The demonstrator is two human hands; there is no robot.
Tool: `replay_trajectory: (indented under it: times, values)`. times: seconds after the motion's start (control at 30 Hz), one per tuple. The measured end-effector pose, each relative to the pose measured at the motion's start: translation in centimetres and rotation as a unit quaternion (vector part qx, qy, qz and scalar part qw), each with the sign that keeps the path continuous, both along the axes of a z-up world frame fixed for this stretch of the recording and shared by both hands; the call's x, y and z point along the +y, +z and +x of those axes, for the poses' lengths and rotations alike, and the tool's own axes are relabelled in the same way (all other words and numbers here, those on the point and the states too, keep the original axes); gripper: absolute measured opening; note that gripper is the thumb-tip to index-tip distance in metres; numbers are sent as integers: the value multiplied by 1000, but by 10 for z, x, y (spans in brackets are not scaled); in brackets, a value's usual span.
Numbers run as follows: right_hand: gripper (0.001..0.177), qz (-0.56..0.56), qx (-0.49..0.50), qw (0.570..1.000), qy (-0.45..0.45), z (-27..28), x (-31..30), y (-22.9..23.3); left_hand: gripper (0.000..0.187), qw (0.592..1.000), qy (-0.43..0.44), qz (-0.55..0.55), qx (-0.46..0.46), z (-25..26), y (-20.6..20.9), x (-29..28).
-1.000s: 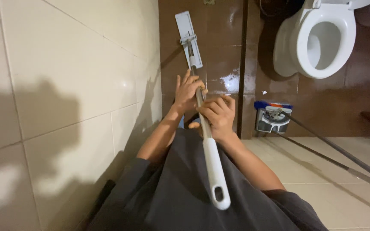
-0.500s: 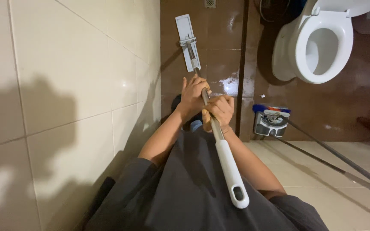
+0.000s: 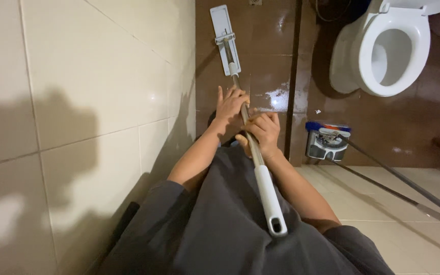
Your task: The person mops a bathroom floor with a flat mop, moving it around the toilet and drain before using it to wipe the wall tiles.
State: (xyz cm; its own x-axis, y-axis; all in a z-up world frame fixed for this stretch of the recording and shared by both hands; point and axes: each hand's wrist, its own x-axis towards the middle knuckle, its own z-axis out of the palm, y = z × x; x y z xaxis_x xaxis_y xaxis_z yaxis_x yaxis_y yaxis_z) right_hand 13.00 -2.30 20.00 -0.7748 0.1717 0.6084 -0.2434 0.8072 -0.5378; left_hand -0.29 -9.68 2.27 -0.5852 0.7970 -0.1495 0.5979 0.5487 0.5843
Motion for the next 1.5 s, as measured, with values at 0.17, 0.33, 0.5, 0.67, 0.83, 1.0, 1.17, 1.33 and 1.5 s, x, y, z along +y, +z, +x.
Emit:
replay_trajectory:
  times: [0.17, 0.33, 0.5, 0.67, 0.83, 1.0, 1.17, 1.33, 1.5]
  values:
    - [39, -8, 13, 1000, 25, 7, -4, 1, 36, 999, 8, 19, -44, 14, 80, -16]
    - [35, 10, 25, 997, 68, 2, -5, 9, 37, 998, 22, 55, -31, 20, 63, -25]
    - [25, 5, 56, 998, 32, -7, -5, -12, 26, 995, 33, 93, -28, 17, 36, -20]
    - [18, 1, 42, 999, 0, -13, 0, -24, 16, 998, 37, 25, -37, 0, 45, -7]
    - [18, -20, -19, 999, -46, -16, -1, -34, 17, 996, 71, -5, -56, -18, -27, 3]
    - [34, 17, -115, 992, -54, -15, -1, -38, 13, 998, 51, -31, -21, -19, 3, -2]
    - [42, 15, -117, 992, -35, -12, -3, -19, 15, 998, 44, -25, -24, -16, 16, -11]
    - [45, 7, -107, 994, -15, -4, -6, -13, 27, 998, 27, -31, -38, -5, 44, -21]
    - [45, -2, -119, 993, -11, 0, -10, -10, 27, 998, 31, -35, -45, 1, 50, -28]
